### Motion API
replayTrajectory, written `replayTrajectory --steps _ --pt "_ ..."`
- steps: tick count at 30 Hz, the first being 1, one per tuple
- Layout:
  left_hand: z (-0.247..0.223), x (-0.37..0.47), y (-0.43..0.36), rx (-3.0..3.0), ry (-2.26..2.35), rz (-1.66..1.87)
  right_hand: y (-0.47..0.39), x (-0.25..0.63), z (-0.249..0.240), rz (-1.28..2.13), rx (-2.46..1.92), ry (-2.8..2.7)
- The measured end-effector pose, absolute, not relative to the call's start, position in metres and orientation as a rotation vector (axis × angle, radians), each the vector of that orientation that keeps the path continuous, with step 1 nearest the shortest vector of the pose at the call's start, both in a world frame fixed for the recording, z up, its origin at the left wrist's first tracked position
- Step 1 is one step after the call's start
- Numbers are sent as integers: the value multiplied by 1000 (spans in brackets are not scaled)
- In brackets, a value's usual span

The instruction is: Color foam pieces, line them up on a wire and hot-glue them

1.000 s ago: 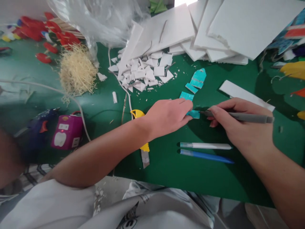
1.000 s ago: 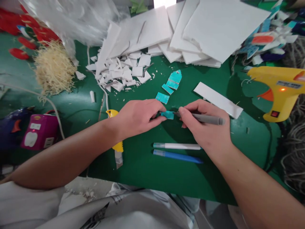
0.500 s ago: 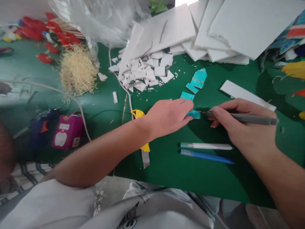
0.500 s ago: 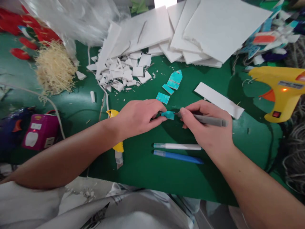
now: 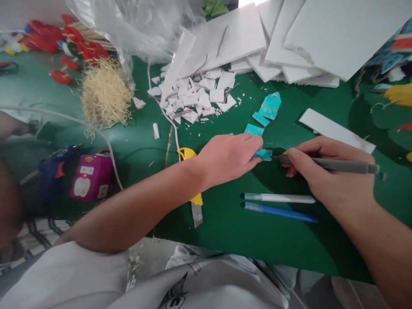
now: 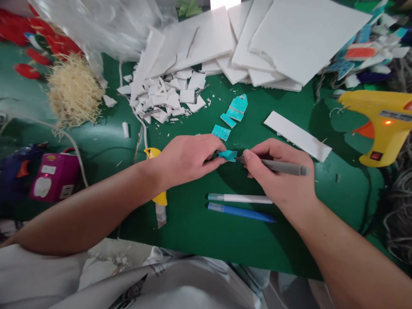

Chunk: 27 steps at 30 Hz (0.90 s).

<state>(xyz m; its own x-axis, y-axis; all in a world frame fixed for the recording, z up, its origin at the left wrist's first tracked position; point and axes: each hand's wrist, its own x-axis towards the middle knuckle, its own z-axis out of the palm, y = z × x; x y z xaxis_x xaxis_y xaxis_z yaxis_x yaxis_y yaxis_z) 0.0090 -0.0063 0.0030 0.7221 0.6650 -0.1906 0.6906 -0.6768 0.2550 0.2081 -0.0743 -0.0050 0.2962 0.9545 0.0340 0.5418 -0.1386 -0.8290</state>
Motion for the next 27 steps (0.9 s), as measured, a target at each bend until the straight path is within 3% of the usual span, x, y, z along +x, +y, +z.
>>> replayTrajectory --steps 27 --pt "0 8 -6 2619 1063 -95 -78 200 10 744 -1878 -1383"
